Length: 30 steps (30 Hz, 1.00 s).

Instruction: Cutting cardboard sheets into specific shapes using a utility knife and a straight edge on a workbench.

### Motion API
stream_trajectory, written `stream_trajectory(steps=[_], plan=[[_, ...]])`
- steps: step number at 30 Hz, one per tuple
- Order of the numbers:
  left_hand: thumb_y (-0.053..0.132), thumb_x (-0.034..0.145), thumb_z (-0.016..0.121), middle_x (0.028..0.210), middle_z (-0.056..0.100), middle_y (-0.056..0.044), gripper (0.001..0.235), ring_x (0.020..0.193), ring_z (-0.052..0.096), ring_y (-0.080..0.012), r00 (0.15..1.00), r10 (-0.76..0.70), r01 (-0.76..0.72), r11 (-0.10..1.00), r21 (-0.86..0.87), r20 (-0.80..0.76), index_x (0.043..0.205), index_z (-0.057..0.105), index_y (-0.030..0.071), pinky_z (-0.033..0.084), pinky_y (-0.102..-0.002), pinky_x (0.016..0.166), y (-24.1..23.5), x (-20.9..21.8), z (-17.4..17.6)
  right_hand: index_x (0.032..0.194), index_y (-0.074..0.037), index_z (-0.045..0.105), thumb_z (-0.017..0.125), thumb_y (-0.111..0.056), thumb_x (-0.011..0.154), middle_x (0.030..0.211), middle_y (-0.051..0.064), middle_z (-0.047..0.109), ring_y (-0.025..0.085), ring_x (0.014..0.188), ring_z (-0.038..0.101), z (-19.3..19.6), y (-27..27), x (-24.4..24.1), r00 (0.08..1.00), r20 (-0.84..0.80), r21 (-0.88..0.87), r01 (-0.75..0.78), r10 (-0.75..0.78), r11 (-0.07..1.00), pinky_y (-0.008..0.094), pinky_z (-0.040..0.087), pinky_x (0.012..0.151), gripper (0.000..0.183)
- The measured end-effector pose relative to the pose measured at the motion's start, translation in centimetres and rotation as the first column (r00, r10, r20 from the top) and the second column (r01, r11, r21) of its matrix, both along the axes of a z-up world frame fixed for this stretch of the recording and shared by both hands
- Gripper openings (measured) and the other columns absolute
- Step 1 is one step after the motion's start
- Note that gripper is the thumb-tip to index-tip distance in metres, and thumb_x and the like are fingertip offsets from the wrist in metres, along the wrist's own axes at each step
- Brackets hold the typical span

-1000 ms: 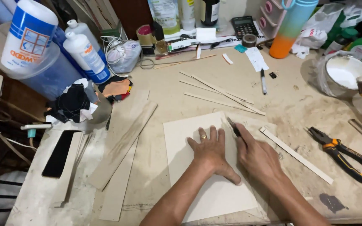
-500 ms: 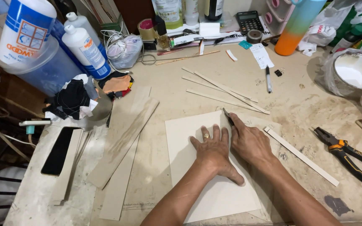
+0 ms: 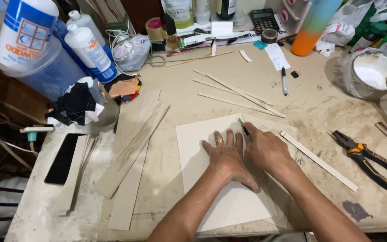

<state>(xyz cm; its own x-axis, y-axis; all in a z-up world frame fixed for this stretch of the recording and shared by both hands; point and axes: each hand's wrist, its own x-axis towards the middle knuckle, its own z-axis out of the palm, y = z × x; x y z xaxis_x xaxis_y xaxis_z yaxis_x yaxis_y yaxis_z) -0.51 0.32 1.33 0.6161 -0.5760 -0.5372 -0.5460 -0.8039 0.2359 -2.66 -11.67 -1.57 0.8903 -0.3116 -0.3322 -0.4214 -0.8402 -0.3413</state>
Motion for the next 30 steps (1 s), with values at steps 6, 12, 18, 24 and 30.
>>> stream_trajectory(steps=[6,12,18,24,30], plan=[[0.049,0.046,0.087,0.163,0.020,-0.026,0.143,0.153,0.009,-0.0543,0.999,0.025,-0.025,1.000,0.003,0.047,0.162,0.017,0.003,0.009,-0.088,0.108,-0.8,0.6,-3.0,0.155,-0.025,0.046,0.035,-0.022,0.097,0.127,0.029,0.070,0.049,0.114,0.070,0.9,1.1,-3.5,0.996,-0.081,0.004,0.043,-0.043,0.999,0.062,0.057,0.092,0.059],[0.039,0.052,0.087,0.161,0.022,-0.029,0.135,0.151,0.009,-0.0570,1.000,0.015,-0.014,0.998,-0.060,0.022,0.161,0.018,-0.001,0.010,-0.090,0.104,-0.1,0.3,-1.4,0.159,-0.025,0.041,0.034,-0.024,0.098,0.123,0.029,0.073,0.050,0.114,0.071,2.8,2.2,-7.9,0.984,-0.142,0.047,0.115,-0.107,0.992,0.064,0.056,0.092,0.061],[0.068,0.058,0.082,0.174,-0.018,-0.010,0.153,0.157,-0.016,-0.0458,0.998,0.033,-0.022,0.986,0.166,-0.059,0.165,-0.013,0.014,0.003,-0.076,0.119,-0.7,0.5,-0.9,0.153,-0.048,0.034,0.035,-0.038,0.101,0.105,0.028,0.073,0.052,0.102,0.067,1.7,2.6,-12.5,0.964,-0.224,0.008,0.148,-0.143,0.989,0.055,0.051,0.084,0.053],[0.075,0.055,0.080,0.173,-0.018,-0.014,0.157,0.156,-0.014,-0.0486,0.999,0.015,-0.008,0.989,0.148,-0.044,0.165,-0.013,0.013,0.002,-0.078,0.117,-0.7,0.7,-1.7,0.153,-0.053,0.035,0.053,-0.045,0.091,0.107,0.022,0.074,0.036,0.121,0.065,-6.0,0.8,-19.7,0.997,-0.005,-0.244,0.068,-0.071,0.967,0.054,0.055,0.099,0.066],[0.072,0.059,0.082,0.173,-0.020,-0.015,0.155,0.156,-0.015,-0.0482,0.999,0.007,0.001,0.988,0.156,-0.051,0.165,-0.015,0.012,0.001,-0.077,0.118,-0.7,0.7,-1.7,0.150,-0.080,0.017,0.043,-0.059,0.091,0.076,-0.007,0.078,0.017,0.077,0.079,-4.0,4.1,-23.3,0.896,-0.281,-0.428,0.203,-0.343,0.881,0.034,0.057,0.066,0.068]])
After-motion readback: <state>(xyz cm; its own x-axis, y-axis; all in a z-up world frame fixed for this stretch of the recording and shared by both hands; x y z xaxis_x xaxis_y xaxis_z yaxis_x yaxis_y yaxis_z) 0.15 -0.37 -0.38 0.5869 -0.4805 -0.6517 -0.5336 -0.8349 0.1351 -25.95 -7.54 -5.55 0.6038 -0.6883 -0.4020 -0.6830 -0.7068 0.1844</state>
